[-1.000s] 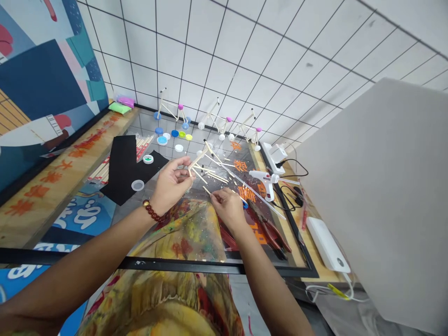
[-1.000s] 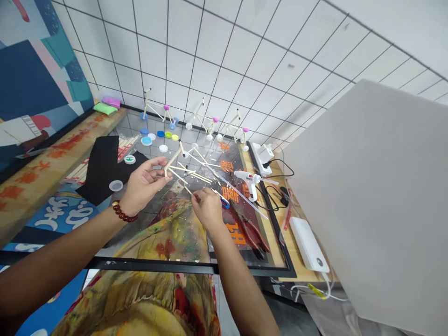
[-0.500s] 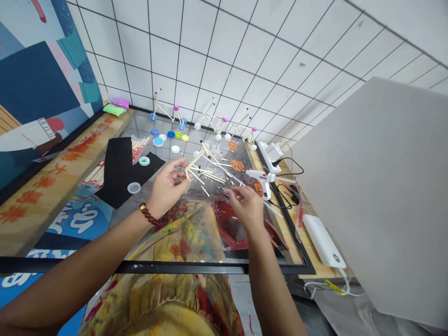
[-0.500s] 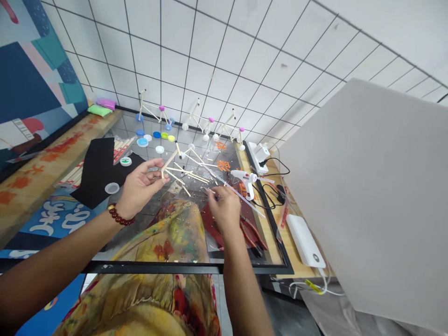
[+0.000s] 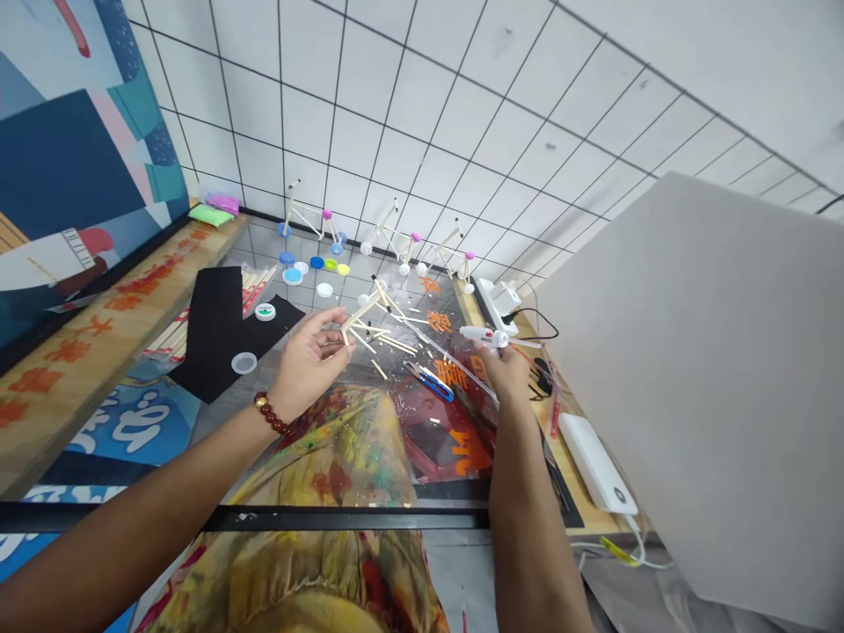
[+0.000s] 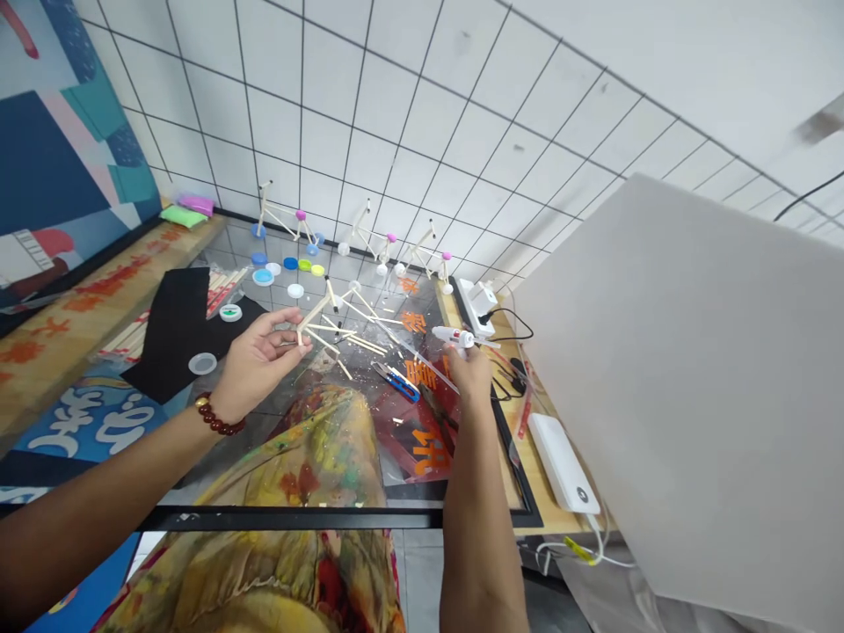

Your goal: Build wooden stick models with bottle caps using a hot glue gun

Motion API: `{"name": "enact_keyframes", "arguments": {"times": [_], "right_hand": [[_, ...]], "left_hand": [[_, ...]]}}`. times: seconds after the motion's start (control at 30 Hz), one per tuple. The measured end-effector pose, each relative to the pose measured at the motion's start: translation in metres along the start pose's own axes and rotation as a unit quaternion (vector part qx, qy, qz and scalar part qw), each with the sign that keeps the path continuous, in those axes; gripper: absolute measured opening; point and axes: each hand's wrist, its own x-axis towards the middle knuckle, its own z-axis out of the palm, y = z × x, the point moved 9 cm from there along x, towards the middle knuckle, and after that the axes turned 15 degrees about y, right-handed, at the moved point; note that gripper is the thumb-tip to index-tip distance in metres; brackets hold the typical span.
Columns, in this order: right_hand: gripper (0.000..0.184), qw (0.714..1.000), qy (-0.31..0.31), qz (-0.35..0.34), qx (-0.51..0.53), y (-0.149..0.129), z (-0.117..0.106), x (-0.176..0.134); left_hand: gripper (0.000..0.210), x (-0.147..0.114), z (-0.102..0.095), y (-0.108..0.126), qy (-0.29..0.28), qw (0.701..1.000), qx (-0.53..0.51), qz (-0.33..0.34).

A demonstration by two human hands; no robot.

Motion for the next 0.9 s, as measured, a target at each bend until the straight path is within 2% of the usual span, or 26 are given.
{"name": "enact_keyframes", "arguments": {"times": [0.1,0.2,0.27,0.33,0.73,0.9], "right_hand": [[0.057,0.991,0.014,-0.019,0.129,-0.024,-0.016,-0.015],[0.049,0.962,-0.089,-0.103,0.235,-0.066,-0.013,-0.045],[0.043,0.949,-0.148,-0.166,0.226,-0.089,-0.007,-0.065],[0.04,0.942,-0.173,-0.215,0.19,-0.102,-0.001,-0.078],[0.041,0.929,-0.189,-0.306,0.091,-0.109,0.011,-0.09],[0.044,0.93,-0.178,-0.315,0.069,-0.109,0.011,-0.09]], "left_hand": [[0.051,0.002,-0.002,0.001,0.009,1.0,0.002,0.004],[0.052,0.002,-0.002,0.002,0.011,1.0,0.002,0.004],[0.052,0.002,-0.002,0.001,0.012,1.0,0.005,0.0],[0.052,0.003,-0.002,0.001,0.013,1.0,0.009,-0.003],[0.051,0.006,-0.004,-0.002,0.014,1.0,0.018,0.006],[0.049,0.004,-0.003,0.0,0.011,1.0,0.018,0.014]]}}
